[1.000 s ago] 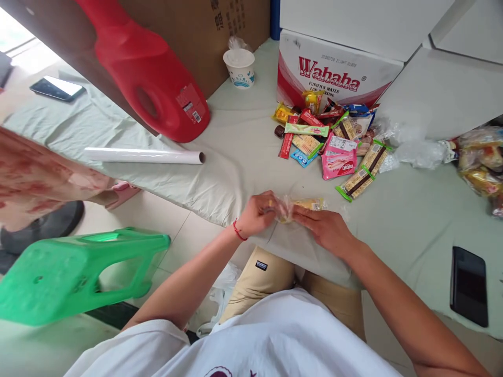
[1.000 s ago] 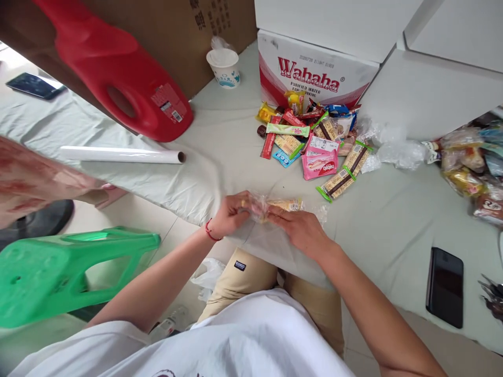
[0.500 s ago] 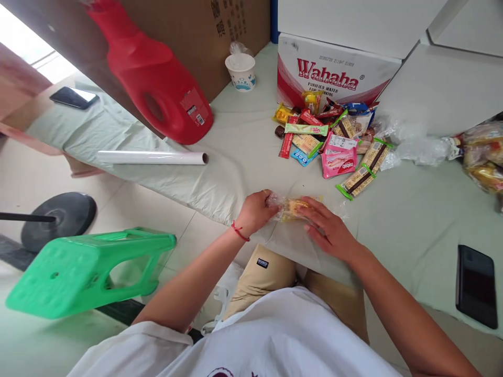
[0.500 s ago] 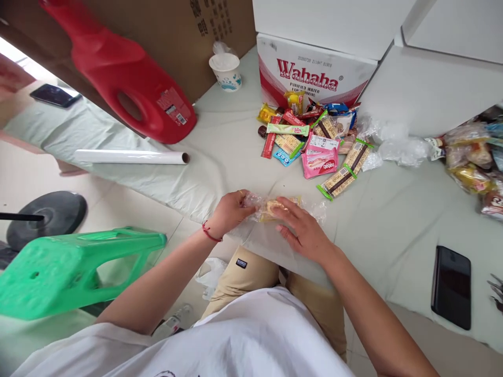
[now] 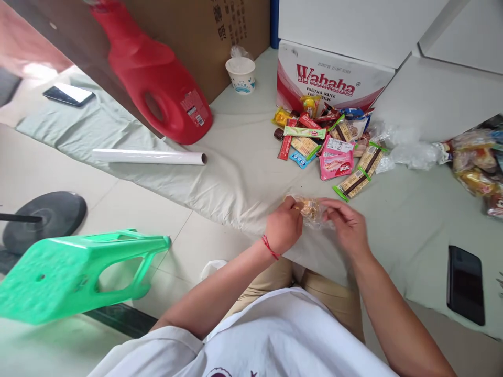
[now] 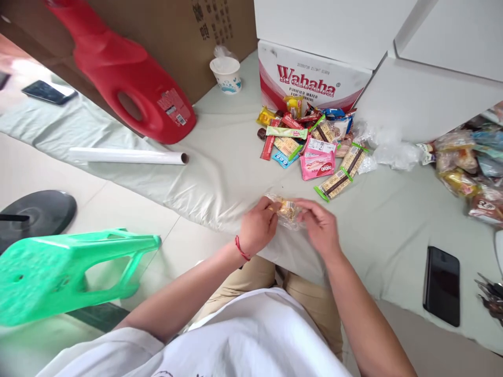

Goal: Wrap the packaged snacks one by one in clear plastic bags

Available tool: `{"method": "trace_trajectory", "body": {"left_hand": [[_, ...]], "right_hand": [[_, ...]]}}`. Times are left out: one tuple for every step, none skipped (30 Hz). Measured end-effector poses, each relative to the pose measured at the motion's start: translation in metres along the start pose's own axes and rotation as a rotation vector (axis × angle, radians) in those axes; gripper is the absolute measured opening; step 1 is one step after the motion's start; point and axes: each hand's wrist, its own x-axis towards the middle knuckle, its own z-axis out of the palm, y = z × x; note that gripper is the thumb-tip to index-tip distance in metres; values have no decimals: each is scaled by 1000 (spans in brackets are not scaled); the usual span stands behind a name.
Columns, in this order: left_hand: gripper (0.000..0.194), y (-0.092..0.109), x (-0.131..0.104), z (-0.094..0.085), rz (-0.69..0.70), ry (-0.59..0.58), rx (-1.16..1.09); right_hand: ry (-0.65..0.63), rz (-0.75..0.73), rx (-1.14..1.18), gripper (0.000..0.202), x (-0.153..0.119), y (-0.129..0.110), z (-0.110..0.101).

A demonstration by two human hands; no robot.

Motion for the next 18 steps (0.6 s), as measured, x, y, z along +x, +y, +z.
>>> {"method": "trace_trajectory", "body": {"left_hand": [[29,-3,-3,5,30,8,65],[29,-6,-6,9,61,24,114],[29,-9,-8,13,87,44,148],[30,-12,-11,17,105,65,168],[31,-14,-13,20,117,83,177],[32,-16,-14,23,125,94,182],[33,-18,-15,25,128,99,186],[33,-19,-16,27,129,100,191],[34,-20,-16,28,130,97,195],[34,-20,-16,28,131,94,198],[34,-21,-16,29,133,94,200],[34,-21,-16,29,134,97,200],[34,-22,-16,30,139,104,202],[34,-22,-17,31,148,118,209],[33,-22,-17,32,164,136,222],[33,-22,-17,33,184,156,237],[32,-23,-16,35,205,175,252],[31,-23,-16,35,228,190,262]], "right_hand": [[105,51,-65,38,2,2,-7],[177,83,-157,40,4,6,-14],[201,101,-256,43,6,10,-18],[180,115,-341,48,7,15,-21],[130,128,-398,50,8,20,-24],[77,140,-424,48,7,25,-25],[44,149,-427,43,5,28,-25],[31,152,-417,39,3,29,-26],[38,153,-397,36,0,29,-27],[54,159,-364,34,-2,26,-29],[61,178,-320,33,-5,20,-30],[53,210,-264,32,-6,14,-30],[33,248,-200,31,-6,5,-28],[10,278,-136,30,-4,-4,-25],[-3,289,-86,30,-1,-12,-19],[-7,275,-58,30,4,-21,-11],[-1,240,-56,28,11,-28,0],[9,191,-84,24,18,-34,12]]}}
